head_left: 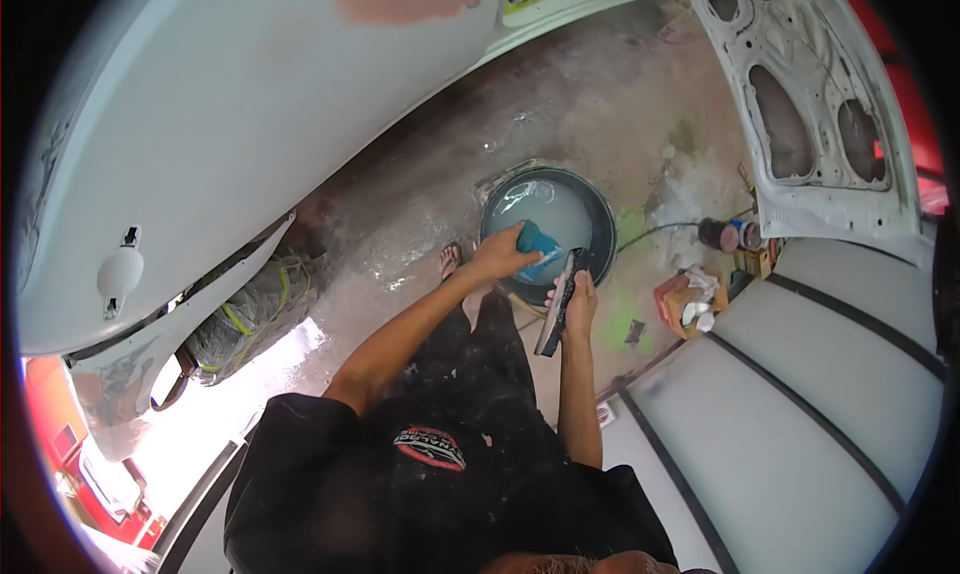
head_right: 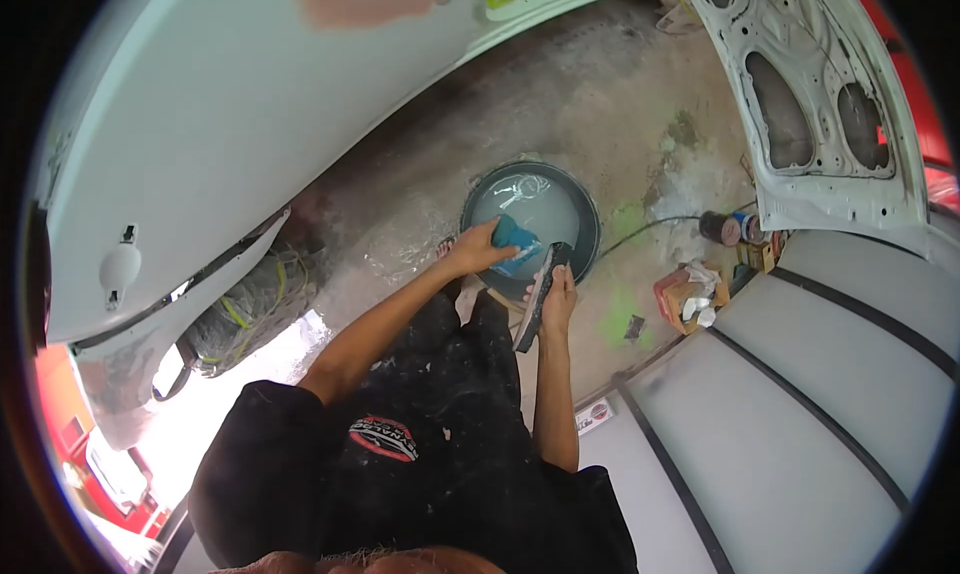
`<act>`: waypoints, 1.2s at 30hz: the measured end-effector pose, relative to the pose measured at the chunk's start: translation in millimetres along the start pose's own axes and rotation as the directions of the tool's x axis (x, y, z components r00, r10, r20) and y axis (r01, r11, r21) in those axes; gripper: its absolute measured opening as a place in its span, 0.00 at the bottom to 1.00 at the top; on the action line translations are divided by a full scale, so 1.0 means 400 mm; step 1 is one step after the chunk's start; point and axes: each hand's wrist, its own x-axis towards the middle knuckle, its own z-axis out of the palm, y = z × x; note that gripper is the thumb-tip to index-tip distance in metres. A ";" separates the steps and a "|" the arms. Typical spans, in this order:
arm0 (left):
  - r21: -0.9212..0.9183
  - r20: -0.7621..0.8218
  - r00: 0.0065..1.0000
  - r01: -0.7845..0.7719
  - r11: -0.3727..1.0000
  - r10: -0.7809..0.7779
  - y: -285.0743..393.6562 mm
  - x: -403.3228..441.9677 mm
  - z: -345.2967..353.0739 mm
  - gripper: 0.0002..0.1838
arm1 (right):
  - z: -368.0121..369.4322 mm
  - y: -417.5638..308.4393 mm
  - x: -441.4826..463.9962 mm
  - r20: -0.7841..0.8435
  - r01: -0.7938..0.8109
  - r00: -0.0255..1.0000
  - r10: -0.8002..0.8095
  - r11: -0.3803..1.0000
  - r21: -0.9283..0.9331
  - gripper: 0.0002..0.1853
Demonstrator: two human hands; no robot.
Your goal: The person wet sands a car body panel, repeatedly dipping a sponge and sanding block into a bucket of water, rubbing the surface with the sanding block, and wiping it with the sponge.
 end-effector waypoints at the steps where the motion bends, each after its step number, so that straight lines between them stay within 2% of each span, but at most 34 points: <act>1: 0.012 0.055 0.998 0.042 0.999 -0.042 -0.009 0.027 0.011 0.43 | -0.003 0.008 0.003 -0.006 0.016 1.000 -0.015 0.999 0.029 0.21; 3: 0.049 0.129 0.981 0.142 0.989 -0.147 -0.027 0.112 0.034 0.43 | -0.005 0.019 0.010 -0.035 0.039 0.999 -0.037 0.997 0.068 0.22; 7: 0.176 0.096 0.961 0.239 0.955 -0.258 -0.134 0.258 0.152 0.39 | -0.025 0.064 0.044 -0.021 0.016 1.000 -0.014 0.996 0.091 0.23; 9: 0.289 0.064 0.985 0.134 0.948 -0.159 -0.229 0.305 0.242 0.35 | -0.026 0.075 0.039 -0.026 -0.009 1.000 0.012 0.993 0.117 0.22; 12: 0.488 0.181 0.949 0.142 0.861 -0.259 -0.296 0.338 0.353 0.25 | -0.031 0.065 0.041 -0.029 -0.040 0.999 0.045 0.988 0.151 0.21; 13: 0.269 -0.094 0.954 0.301 0.915 -0.286 -0.341 0.335 0.460 0.23 | -0.034 0.064 0.039 -0.018 -0.051 0.998 0.054 0.988 0.145 0.20; 14: 0.008 -0.353 0.867 0.379 0.925 -0.352 -0.395 0.312 0.597 0.20 | -0.037 0.062 0.038 -0.006 -0.061 0.998 0.062 0.989 0.138 0.20; 16: 0.122 -0.371 0.901 0.287 0.950 -0.224 -0.467 0.290 0.683 0.16 | -0.042 0.063 0.048 0.033 -0.070 0.997 0.067 0.991 0.113 0.20; 17: 0.450 -0.067 0.996 0.077 0.889 -0.052 -0.485 0.292 0.680 0.15 | -0.046 0.069 0.055 0.052 -0.074 0.996 0.069 0.991 0.107 0.21; 18: 0.656 0.283 0.959 -0.217 0.723 0.031 -0.490 0.292 0.674 0.14 | -0.052 0.071 0.061 0.071 -0.074 0.995 0.067 0.992 0.103 0.22; 19: 0.625 0.336 0.940 -0.180 0.760 -0.054 -0.441 0.289 0.634 0.15 | -0.061 0.071 0.063 0.087 -0.126 0.990 0.115 0.982 0.138 0.23; 21: 0.567 0.430 0.879 -0.085 0.819 -0.206 -0.227 0.260 0.431 0.18 | -0.078 0.071 0.076 0.139 -0.225 0.970 0.200 0.954 0.200 0.25; 22: 0.513 0.428 0.878 -0.039 0.857 -0.216 -0.154 0.237 0.350 0.20 | -0.096 0.066 0.087 0.183 -0.239 0.960 0.211 0.960 0.145 0.30; 24: 0.395 0.413 0.881 0.054 0.917 -0.230 -0.057 0.170 0.210 0.24 | -0.112 0.060 0.109 0.251 -0.252 0.946 0.206 0.953 0.169 0.33; 26: 0.216 0.126 0.988 0.064 0.974 -0.093 -0.018 0.079 0.116 0.30 | -0.135 0.047 0.140 0.377 -0.269 0.905 0.197 0.952 0.147 0.35; 27: 0.132 -0.032 0.999 0.038 0.990 -0.034 0.001 0.030 0.074 0.32 | -0.127 0.025 0.135 0.386 -0.237 0.906 0.175 0.964 0.118 0.35; 30: -0.131 -0.295 0.951 0.054 0.990 -0.091 0.117 -0.147 -0.097 0.34 | -0.102 -0.015 0.135 0.453 -0.216 0.878 0.157 0.973 0.082 0.34; 33: -0.472 -0.283 0.956 -0.070 0.879 -0.076 0.227 -0.327 -0.220 0.34 | -0.002 -0.062 0.066 0.432 -0.142 0.893 0.129 0.990 -0.002 0.30; 34: -0.418 -0.334 0.942 -0.107 0.902 -0.044 0.234 -0.356 -0.215 0.35 | 0.055 -0.101 -0.002 0.426 -0.100 0.899 0.102 0.995 -0.027 0.29; 35: -0.369 -0.383 0.924 -0.138 0.919 -0.015 0.216 -0.385 -0.210 0.36 | 0.143 -0.153 -0.117 0.363 -0.141 0.912 0.191 0.977 -0.160 0.27; 36: -0.314 -0.431 0.902 -0.165 0.935 0.015 0.197 -0.415 -0.197 0.37 | 0.193 -0.115 -0.129 0.420 -0.054 0.903 0.089 0.994 -0.095 0.23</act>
